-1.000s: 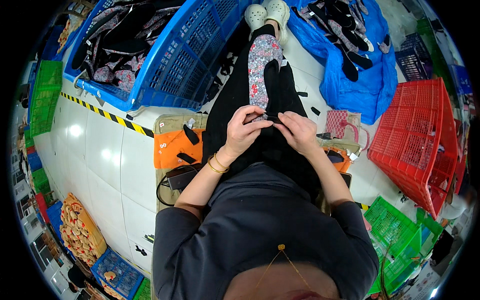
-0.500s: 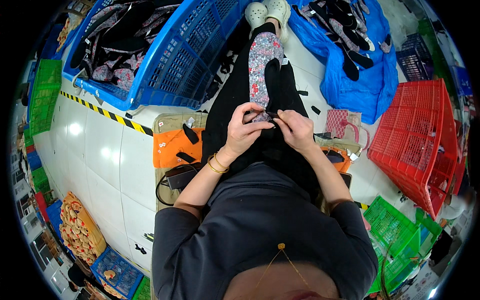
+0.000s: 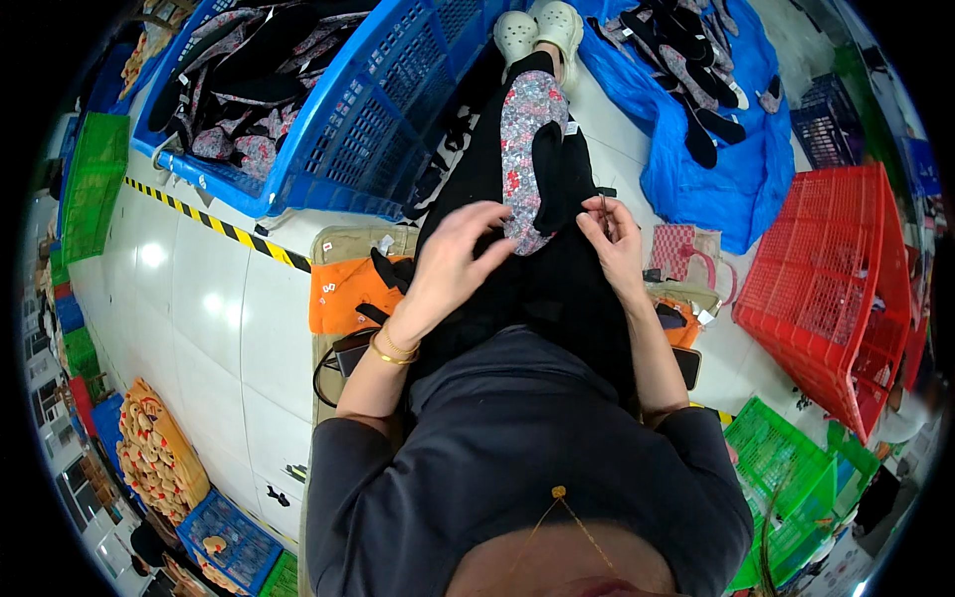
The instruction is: The person sits on a low stool and repeatedly picks up floral-patterned slippers from a blue crate. They use scissors to trim loose threads and excess fabric from the edges of the slippers, then place the trimmed items into a red crate.
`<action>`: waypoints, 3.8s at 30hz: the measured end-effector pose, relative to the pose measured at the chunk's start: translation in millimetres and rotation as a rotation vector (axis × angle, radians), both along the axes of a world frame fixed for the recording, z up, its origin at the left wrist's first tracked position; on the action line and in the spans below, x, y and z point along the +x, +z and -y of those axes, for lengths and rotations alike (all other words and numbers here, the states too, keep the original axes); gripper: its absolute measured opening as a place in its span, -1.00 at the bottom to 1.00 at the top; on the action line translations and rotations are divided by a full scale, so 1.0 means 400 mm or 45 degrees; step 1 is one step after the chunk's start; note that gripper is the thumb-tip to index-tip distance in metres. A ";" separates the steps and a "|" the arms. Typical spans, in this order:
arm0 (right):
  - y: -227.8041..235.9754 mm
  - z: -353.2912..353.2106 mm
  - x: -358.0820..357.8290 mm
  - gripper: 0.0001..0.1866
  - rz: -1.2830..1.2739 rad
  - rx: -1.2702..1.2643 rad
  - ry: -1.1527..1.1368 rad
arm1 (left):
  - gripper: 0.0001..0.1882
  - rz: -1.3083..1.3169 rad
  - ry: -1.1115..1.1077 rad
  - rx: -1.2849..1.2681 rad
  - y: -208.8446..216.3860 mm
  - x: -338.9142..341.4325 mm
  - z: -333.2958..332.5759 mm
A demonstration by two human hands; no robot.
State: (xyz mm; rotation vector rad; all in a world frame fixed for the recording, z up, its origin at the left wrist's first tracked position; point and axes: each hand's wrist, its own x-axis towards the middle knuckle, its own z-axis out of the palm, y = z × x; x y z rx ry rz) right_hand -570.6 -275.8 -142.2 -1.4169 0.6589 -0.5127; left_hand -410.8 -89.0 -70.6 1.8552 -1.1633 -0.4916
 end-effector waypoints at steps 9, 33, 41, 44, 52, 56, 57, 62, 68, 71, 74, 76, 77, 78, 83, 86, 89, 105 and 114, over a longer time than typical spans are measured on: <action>0.121 0.016 0.005 -0.59 -0.331 -0.464 0.229 | -0.83 -0.438 0.131 -0.118 -0.086 -0.034 0.078; 0.293 0.025 0.219 -0.70 -0.791 -1.621 1.497 | -0.83 -0.447 0.154 -0.176 -0.142 -0.023 0.062; 0.297 0.147 0.157 -0.71 -0.720 -0.855 0.829 | -0.75 -0.223 0.119 -0.341 -0.143 -0.028 0.060; 0.187 0.178 0.079 -0.66 -0.553 -0.441 0.670 | -0.61 0.484 0.073 -0.178 -0.041 -0.076 0.078; 0.099 0.084 0.046 -0.49 -0.174 0.243 0.202 | -0.70 -1.095 0.191 -0.521 -0.079 0.030 0.057; 0.113 0.000 0.096 -0.52 0.189 0.622 0.093 | -0.67 -1.690 -0.073 -0.831 -0.091 -0.028 0.068; 0.120 -0.004 0.099 -0.55 0.213 0.624 0.081 | -0.67 -1.792 0.015 -0.706 -0.095 -0.052 0.070; 0.134 -0.025 0.097 -0.59 0.280 0.411 -0.024 | -0.52 -1.660 0.017 -0.505 -0.128 -0.062 0.070; 0.096 -0.113 0.047 -0.48 0.046 -0.168 -0.045 | -0.56 -1.424 0.043 -0.478 -0.088 -0.042 0.120; 0.114 -0.120 0.021 -0.49 -0.079 -0.279 0.026 | -0.66 -1.611 0.213 -0.539 -0.090 -0.051 0.120; 0.127 -0.071 0.017 -0.53 0.050 -0.101 -0.094 | -0.66 -1.741 0.216 -0.562 -0.122 -0.033 0.103; 0.146 -0.033 0.012 -0.56 -0.087 -0.447 -0.126 | -0.66 -1.802 0.214 -0.537 -0.120 -0.029 0.096; 0.152 -0.023 0.014 -0.61 -0.080 -0.483 -0.072 | -0.66 -1.765 0.217 -0.540 -0.117 -0.032 0.097; 0.158 -0.023 0.017 -0.63 -0.047 -0.481 -0.069 | -0.66 -1.728 0.220 -0.543 -0.115 -0.037 0.098; 0.156 -0.041 0.049 -0.69 0.055 -0.418 -0.114 | -0.62 -1.860 0.181 -0.537 -0.119 -0.052 0.094; 0.162 -0.050 0.051 -0.73 0.078 -0.453 -0.068 | -0.59 -2.142 0.084 -0.578 -0.114 -0.053 0.086; 0.148 -0.061 0.049 -0.74 0.158 -0.338 -0.020 | -0.55 -2.302 0.035 -0.632 -0.117 -0.060 0.090; 0.126 0.081 0.126 -0.75 0.369 0.578 -0.196 | -0.55 -2.232 0.118 -0.537 -0.124 -0.048 0.158; 0.098 0.108 0.177 -0.79 0.252 0.197 0.113 | -0.56 -2.260 0.241 -0.622 -0.128 -0.004 0.240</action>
